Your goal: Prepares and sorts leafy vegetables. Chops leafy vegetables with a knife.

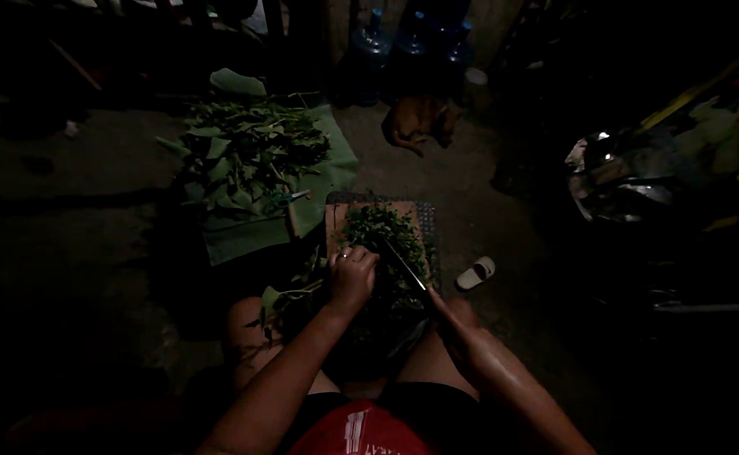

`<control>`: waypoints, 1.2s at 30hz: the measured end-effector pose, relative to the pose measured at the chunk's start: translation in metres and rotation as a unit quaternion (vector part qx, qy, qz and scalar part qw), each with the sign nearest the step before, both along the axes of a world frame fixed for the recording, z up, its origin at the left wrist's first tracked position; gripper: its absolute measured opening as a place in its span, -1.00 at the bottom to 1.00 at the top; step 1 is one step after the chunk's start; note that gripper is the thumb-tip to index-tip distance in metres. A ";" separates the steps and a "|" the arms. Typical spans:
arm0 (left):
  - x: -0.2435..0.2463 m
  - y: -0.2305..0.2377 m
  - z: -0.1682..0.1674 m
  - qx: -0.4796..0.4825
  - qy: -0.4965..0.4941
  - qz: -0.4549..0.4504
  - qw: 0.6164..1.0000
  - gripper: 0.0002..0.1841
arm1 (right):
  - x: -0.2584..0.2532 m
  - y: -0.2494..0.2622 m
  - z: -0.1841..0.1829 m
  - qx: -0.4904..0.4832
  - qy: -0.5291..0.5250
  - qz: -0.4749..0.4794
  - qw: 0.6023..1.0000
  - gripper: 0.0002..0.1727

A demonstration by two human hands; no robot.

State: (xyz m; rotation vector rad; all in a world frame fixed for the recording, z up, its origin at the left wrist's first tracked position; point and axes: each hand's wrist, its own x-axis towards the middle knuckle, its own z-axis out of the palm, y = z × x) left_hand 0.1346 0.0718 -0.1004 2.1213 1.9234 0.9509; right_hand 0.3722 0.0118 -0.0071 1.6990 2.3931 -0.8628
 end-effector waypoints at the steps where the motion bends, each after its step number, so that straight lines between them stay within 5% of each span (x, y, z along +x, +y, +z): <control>1: 0.000 0.001 -0.002 0.015 -0.011 0.007 1.000 -0.81 | 0.000 -0.004 0.008 0.003 -0.008 0.003 1.000 -0.22; 7: 0.000 0.001 -0.007 0.039 -0.011 0.009 0.999 -0.86 | -0.015 -0.006 -0.012 -0.012 -0.061 0.004 0.998 -0.19; 12: -0.006 -0.005 -0.009 0.038 0.014 -0.007 0.999 -0.73 | -0.012 0.006 -0.032 -0.012 0.012 0.006 1.000 -0.17; 19: -0.007 -0.007 -0.012 0.058 0.000 0.009 0.998 -0.81 | -0.004 -0.010 0.003 0.017 -0.007 0.013 1.000 -0.23; 24: -0.006 -0.007 -0.017 0.079 0.014 0.011 0.997 -0.84 | -0.023 -0.003 -0.017 -0.022 -0.068 0.016 0.997 -0.18; 29: -0.010 -0.007 -0.014 0.056 0.020 -0.005 0.998 -0.75 | -0.016 0.008 -0.028 -0.036 0.009 0.009 0.999 -0.15; 36: -0.007 -0.008 -0.012 0.057 -0.002 0.021 0.998 -0.84 | -0.008 -0.013 0.007 0.026 -0.041 0.018 0.999 -0.24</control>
